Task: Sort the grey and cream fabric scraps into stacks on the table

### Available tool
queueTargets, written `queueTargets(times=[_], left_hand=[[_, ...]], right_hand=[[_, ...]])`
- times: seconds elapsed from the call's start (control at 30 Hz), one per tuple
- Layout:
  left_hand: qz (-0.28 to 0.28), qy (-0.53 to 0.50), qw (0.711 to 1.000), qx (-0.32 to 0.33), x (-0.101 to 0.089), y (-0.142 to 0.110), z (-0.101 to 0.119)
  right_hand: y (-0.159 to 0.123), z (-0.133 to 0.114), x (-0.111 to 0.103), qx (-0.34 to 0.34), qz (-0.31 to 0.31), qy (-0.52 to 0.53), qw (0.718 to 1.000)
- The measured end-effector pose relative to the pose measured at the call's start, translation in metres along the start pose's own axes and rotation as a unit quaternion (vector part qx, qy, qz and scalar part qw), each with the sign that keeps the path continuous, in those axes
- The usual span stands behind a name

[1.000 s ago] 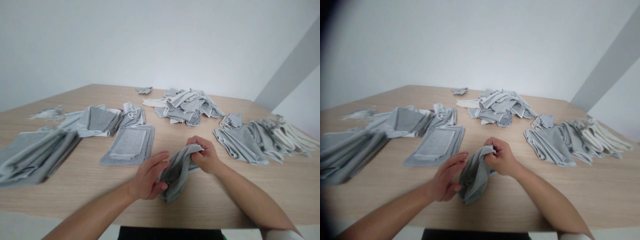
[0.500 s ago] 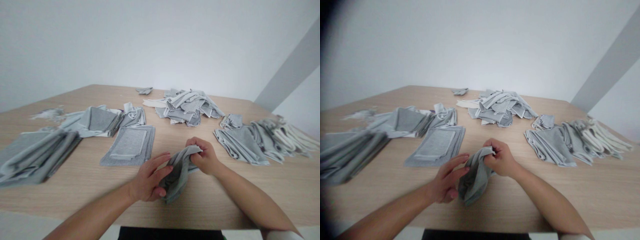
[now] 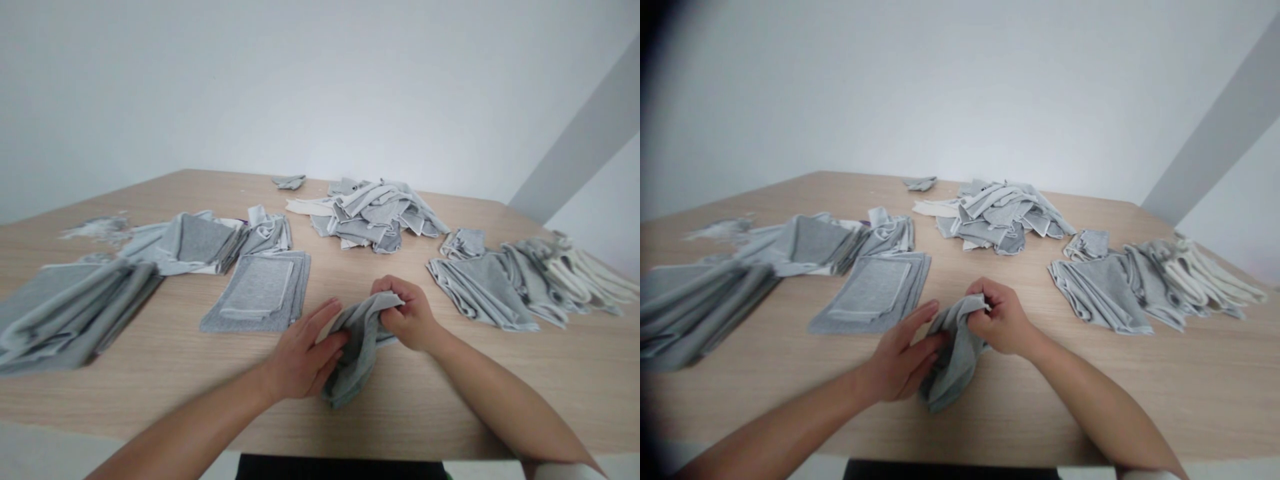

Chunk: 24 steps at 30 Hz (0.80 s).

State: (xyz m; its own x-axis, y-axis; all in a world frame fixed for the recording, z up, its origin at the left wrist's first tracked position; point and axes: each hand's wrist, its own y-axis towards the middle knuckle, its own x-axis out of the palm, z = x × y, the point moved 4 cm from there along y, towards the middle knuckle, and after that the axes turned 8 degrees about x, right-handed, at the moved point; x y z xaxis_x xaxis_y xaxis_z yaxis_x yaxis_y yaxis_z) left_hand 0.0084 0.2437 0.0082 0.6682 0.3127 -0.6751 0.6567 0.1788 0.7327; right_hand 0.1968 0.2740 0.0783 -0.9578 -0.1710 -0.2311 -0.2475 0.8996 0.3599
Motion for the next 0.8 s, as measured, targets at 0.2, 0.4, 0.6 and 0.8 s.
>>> queueTargets(times=[0.2,0.4,0.6,0.8], left_hand=[[-0.038,0.018,0.995,-0.088,0.008,0.000,-0.010],[-0.134,0.010,0.982,-0.130,0.016,0.001,-0.011],[-0.234,-0.016,0.959,-0.160,0.017,0.006,-0.012],[-0.297,-0.026,0.940,-0.168,0.020,0.007,-0.013]], right_hand=[[-0.001,0.003,0.001,0.004,-0.009,0.000,1.000],[0.000,0.005,0.003,0.008,-0.023,-0.002,1.000],[-0.001,0.009,0.007,0.004,-0.040,-0.004,0.999],[-0.002,0.010,0.009,0.003,-0.051,0.000,0.999]])
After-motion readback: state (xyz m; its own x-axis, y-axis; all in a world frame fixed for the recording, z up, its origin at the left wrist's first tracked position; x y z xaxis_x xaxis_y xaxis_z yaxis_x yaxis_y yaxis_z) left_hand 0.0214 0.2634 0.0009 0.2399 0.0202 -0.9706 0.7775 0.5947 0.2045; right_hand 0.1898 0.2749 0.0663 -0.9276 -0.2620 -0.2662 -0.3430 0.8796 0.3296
